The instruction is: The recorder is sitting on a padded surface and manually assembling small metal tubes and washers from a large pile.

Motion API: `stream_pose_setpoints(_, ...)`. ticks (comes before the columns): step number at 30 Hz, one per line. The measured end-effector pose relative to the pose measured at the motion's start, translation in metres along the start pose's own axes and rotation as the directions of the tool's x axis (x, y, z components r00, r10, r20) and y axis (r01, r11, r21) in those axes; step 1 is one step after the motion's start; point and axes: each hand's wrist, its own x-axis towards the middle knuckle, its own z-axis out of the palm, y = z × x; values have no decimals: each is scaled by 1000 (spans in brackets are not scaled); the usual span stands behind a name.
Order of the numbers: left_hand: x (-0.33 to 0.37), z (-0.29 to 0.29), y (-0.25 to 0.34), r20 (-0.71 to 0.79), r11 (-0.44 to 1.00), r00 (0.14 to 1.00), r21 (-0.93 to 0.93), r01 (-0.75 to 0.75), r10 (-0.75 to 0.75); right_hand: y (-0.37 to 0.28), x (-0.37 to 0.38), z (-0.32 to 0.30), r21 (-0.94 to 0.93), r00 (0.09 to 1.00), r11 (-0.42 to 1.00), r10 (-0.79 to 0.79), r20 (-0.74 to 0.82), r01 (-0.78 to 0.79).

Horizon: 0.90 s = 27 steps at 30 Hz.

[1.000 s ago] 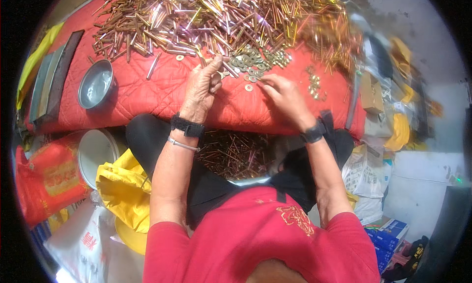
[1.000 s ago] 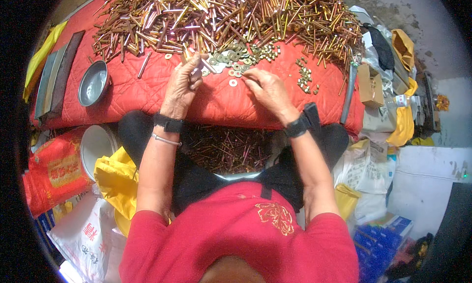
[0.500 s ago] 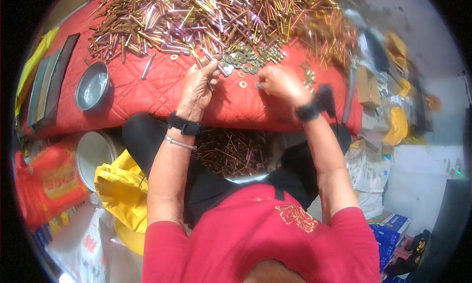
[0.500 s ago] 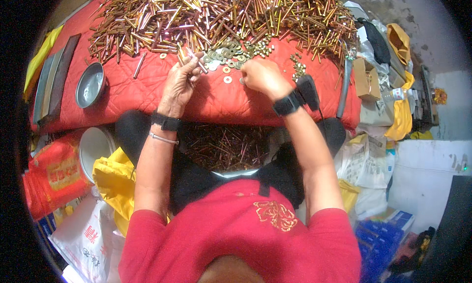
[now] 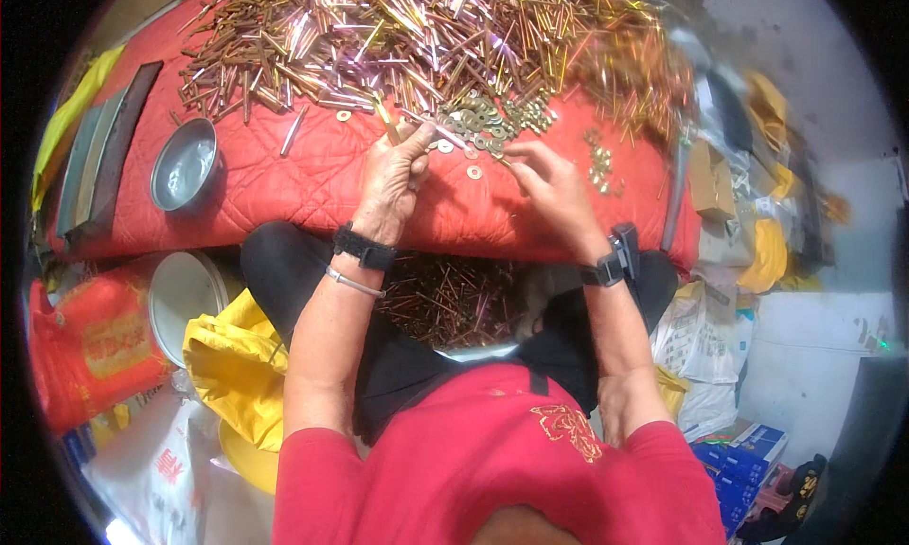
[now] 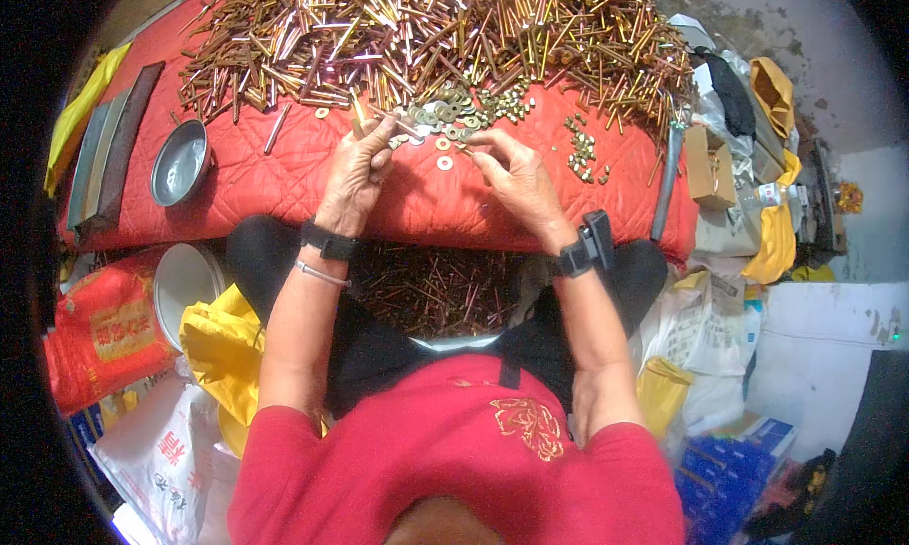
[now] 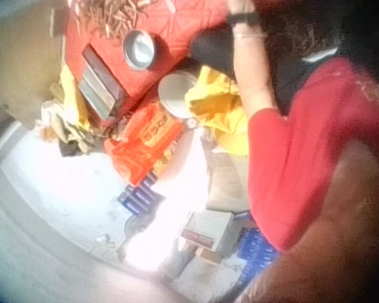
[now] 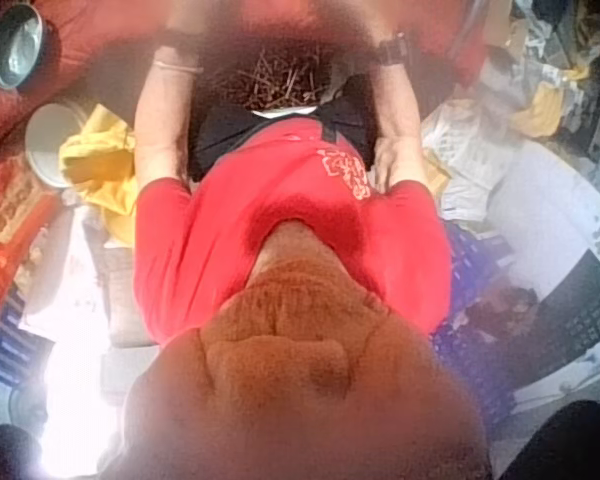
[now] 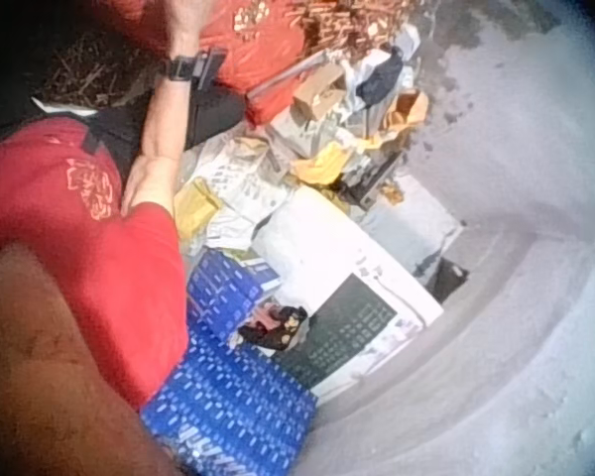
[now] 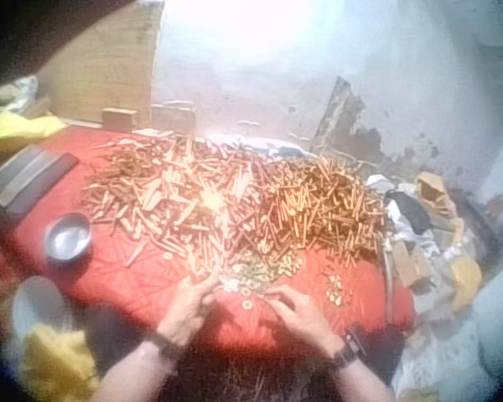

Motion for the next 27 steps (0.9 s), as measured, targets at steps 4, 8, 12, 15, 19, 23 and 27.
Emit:
stream_pose_setpoints(4, 0, 6, -2, -24, 1000, 1000, -11, 19, -19, -18, 1, 18, 220, 1000, 975, 7, 14, -10)
stream_pose_setpoints(8, -1, 8, -2, -17, 999, 1000, -33, 12, -12, -16, 5, 24, 315, 1000, 949, 6, -15, -1)
stream_pose_setpoints(12, -3, 8, -1, -12, 1000, 1000, -25, 2, -2, -15, 6, 24, 397, 998, 916, 65, 7, -62)
stream_pose_setpoints(15, -6, 13, 1, -15, 1000, 1000, -13, -1, 1, -17, 7, 25, 380, 998, 923, 58, 16, -60)
stream_pose_setpoints(19, -4, 13, -5, -10, 999, 1000, 32, -28, 29, -13, 11, 34, 327, 997, 945, 23, -73, 2)
stream_pose_setpoints(23, -12, 22, -20, 1, 993, 1000, 112, 31, -32, -24, 27, 61, -49, 832, 955, -279, -480, 292)
stream_pose_setpoints(27, -12, 10, -36, 27, 976, 977, 38, 212, -213, -11, 34, 54, 178, 884, 960, -115, -453, 216)
